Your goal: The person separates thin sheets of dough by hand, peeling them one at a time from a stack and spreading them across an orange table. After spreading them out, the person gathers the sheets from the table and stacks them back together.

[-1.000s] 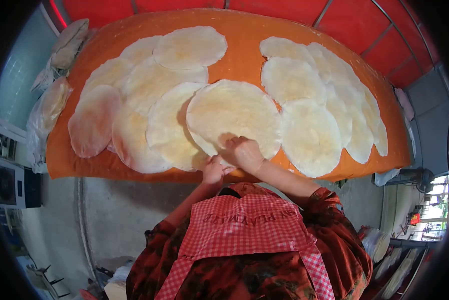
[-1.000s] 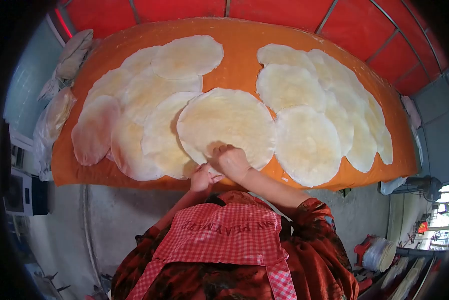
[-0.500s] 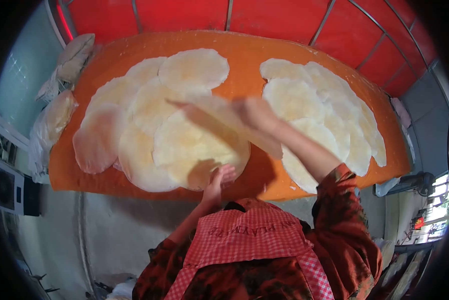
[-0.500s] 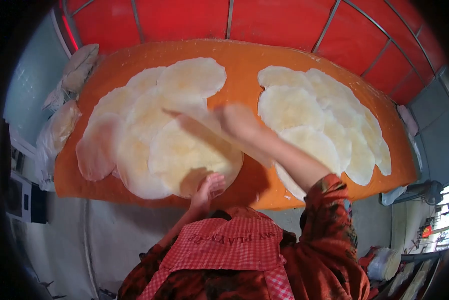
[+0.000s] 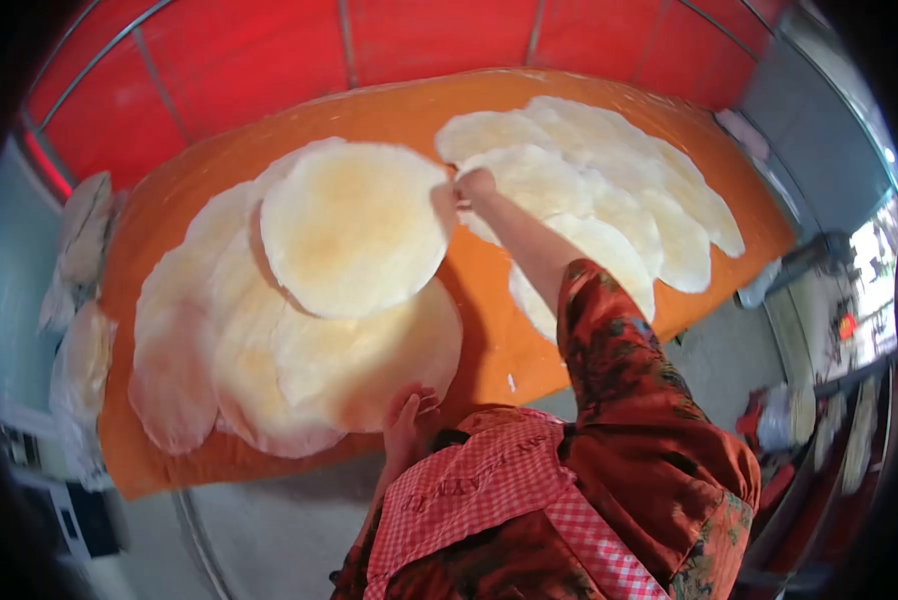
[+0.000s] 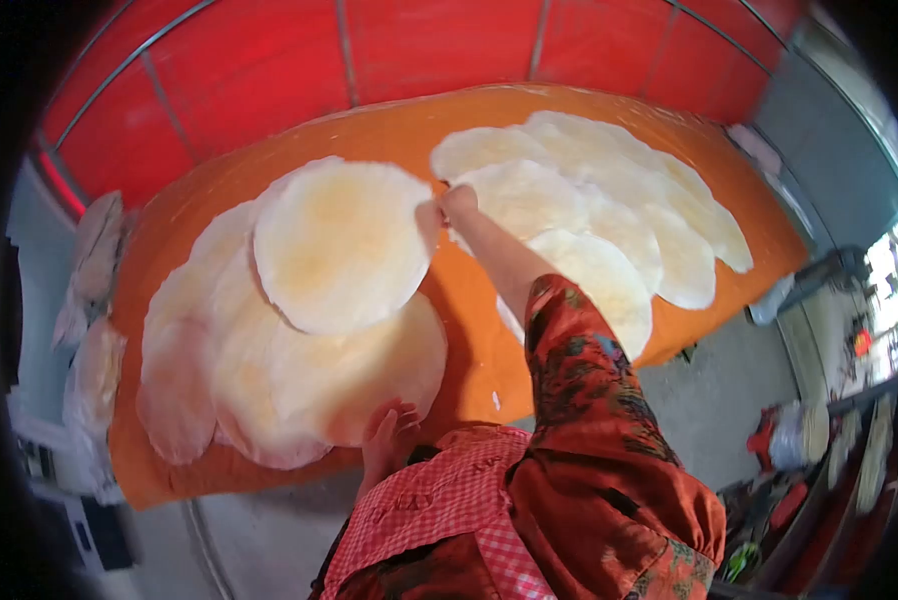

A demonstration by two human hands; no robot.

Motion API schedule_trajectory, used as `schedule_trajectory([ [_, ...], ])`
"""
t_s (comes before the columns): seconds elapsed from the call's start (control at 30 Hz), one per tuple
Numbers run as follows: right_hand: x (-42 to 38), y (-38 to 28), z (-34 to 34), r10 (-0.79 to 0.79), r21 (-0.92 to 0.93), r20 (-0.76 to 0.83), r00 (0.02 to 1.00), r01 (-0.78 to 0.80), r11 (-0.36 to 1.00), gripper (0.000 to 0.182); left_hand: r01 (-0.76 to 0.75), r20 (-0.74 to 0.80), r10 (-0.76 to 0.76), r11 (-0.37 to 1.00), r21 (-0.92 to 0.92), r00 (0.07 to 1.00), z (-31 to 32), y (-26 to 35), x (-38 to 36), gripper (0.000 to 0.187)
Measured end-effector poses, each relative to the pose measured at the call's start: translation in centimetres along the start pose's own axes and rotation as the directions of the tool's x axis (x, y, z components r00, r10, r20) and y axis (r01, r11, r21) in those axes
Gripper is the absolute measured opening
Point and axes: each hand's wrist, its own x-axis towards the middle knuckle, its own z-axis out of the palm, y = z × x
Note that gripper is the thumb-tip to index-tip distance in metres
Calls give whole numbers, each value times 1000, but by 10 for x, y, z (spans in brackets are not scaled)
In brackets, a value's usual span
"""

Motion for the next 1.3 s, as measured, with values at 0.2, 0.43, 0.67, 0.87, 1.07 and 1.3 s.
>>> schedule_trajectory([
  [0.2, 0, 150, -105, -94, -311, -136, 986, 48, 949, 9, 143, 143, -148, 989, 42, 979, 0, -18, 15, 26],
  [0.43, -13, 173, -298, -467, -677, -400, 789, 90, 731, 19, -88, 323, -20, 945, 317, 946, 68, -59, 49, 23],
  [0.67, -46, 223, -442, -201, -709, -435, 878, -196, 677, 40, -125, 81, 97, 848, 515, 992, 118, -124, 73, 17],
  [0.87, -42, 222, -445, 143, -267, -194, 971, -192, 944, 34, -65, -170, 226, 762, 645, 959, 131, -140, 77, 12],
  [1.07, -58, 165, -438, 160, 126, 78, 984, -169, 978, 29, -61, -243, 251, 803, 593, 937, 146, -134, 70, 10],
  [1.3, -54, -56, -395, -505, -326, 369, 780, 617, 716, 36, -19, -266, 155, 892, 452, 951, 141, -133, 72, 13],
])
